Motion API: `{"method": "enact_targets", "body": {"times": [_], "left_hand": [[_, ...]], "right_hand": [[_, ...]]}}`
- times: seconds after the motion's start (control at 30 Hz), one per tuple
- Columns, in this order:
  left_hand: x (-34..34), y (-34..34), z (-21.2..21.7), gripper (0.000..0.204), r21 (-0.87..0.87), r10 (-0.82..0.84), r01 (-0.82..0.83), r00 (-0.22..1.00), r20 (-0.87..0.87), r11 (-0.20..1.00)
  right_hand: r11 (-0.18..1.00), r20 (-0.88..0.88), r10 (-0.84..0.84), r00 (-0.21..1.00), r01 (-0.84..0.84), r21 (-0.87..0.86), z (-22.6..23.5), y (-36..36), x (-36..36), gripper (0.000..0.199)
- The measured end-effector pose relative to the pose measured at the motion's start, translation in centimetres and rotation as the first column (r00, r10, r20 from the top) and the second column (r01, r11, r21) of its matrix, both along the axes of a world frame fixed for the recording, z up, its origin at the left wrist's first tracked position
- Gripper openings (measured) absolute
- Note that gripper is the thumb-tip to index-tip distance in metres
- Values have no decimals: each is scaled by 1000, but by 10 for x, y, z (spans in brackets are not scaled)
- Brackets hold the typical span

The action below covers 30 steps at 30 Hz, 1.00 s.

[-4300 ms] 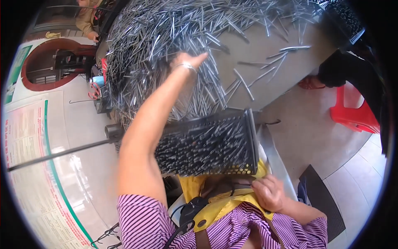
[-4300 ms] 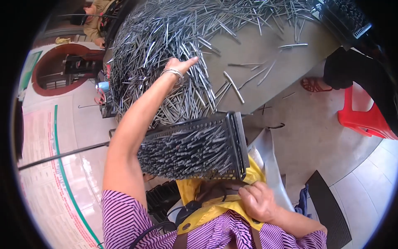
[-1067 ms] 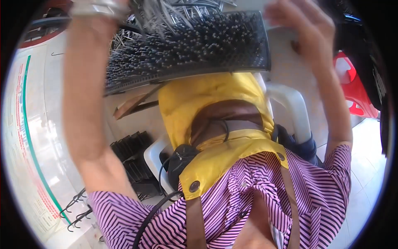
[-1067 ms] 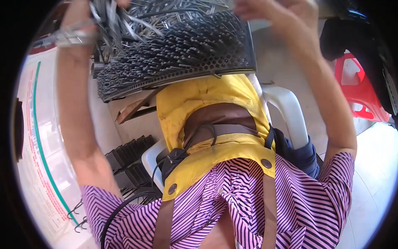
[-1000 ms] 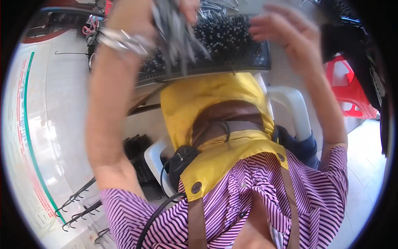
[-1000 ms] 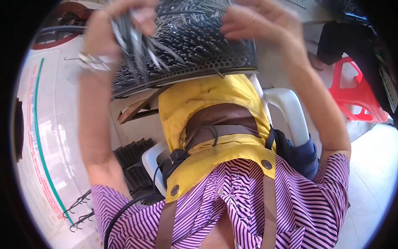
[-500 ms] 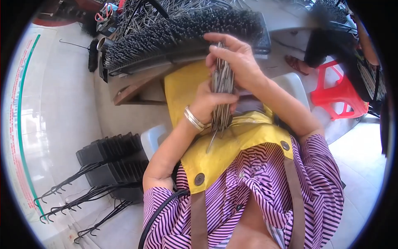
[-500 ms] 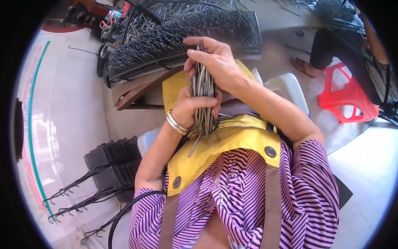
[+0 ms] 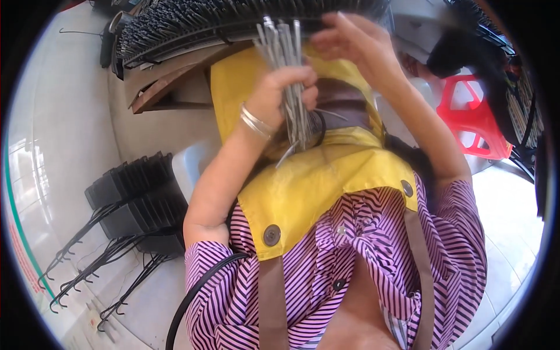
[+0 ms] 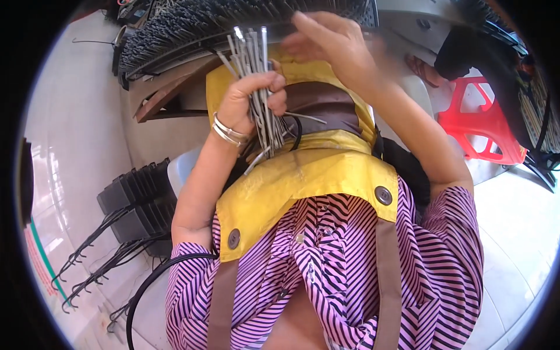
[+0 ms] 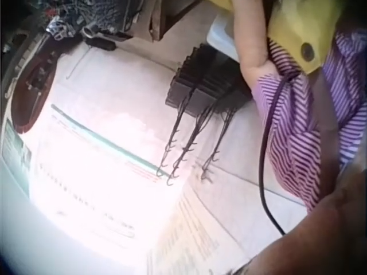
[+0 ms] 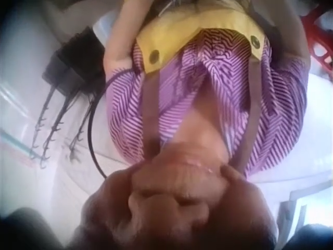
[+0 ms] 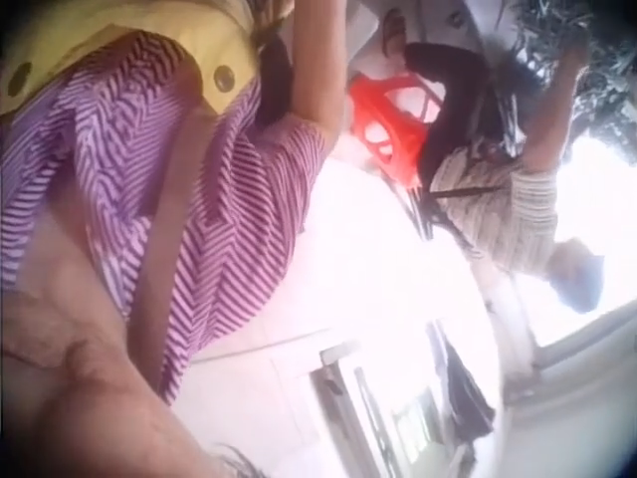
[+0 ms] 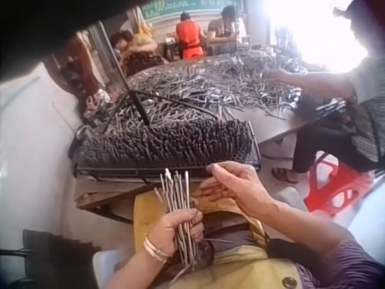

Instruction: Manually inserting thin metal rods into a perforated metal mesh frame as part of an assembly process.

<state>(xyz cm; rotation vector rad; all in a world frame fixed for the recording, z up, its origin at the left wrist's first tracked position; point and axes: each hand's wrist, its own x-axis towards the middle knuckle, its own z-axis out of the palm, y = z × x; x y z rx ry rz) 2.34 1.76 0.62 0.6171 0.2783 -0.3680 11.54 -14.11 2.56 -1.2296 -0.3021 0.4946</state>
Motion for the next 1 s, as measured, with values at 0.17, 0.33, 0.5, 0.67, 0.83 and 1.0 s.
{"method": "enact_targets", "body": {"times": [0.17, 0.33, 0.5, 0.67, 0.83, 1.0], "left_hand": [[-2, 12, 2, 19, -151, 162, -159, 987, 12, 976], [5, 20, 5, 15, -190, 274, -271, 962, -12, 944], [6, 24, 7, 13, -240, 333, -331, 942, -36, 912], [1, 16, 4, 11, -291, 310, -312, 949, -56, 904], [-2, 11, 0, 13, -194, 276, -282, 959, -57, 940], [-5, 23, 8, 17, -121, 276, -275, 961, -8, 954]], "right_hand": [[964, -155, 44, 987, -82, -252, -16, -32, -32, 31], [982, -440, -88, 894, 3, -191, -28, -44, -47, 26], [998, -451, 58, 891, -45, 40, -7, -31, -56, 25], [977, -538, 56, 841, 66, 204, -14, -19, -59, 21], [993, -415, -77, 907, 109, 54, -20, -21, -57, 12], [977, -4, -208, 978, 207, -53, 7, -52, -26, 9]]}}
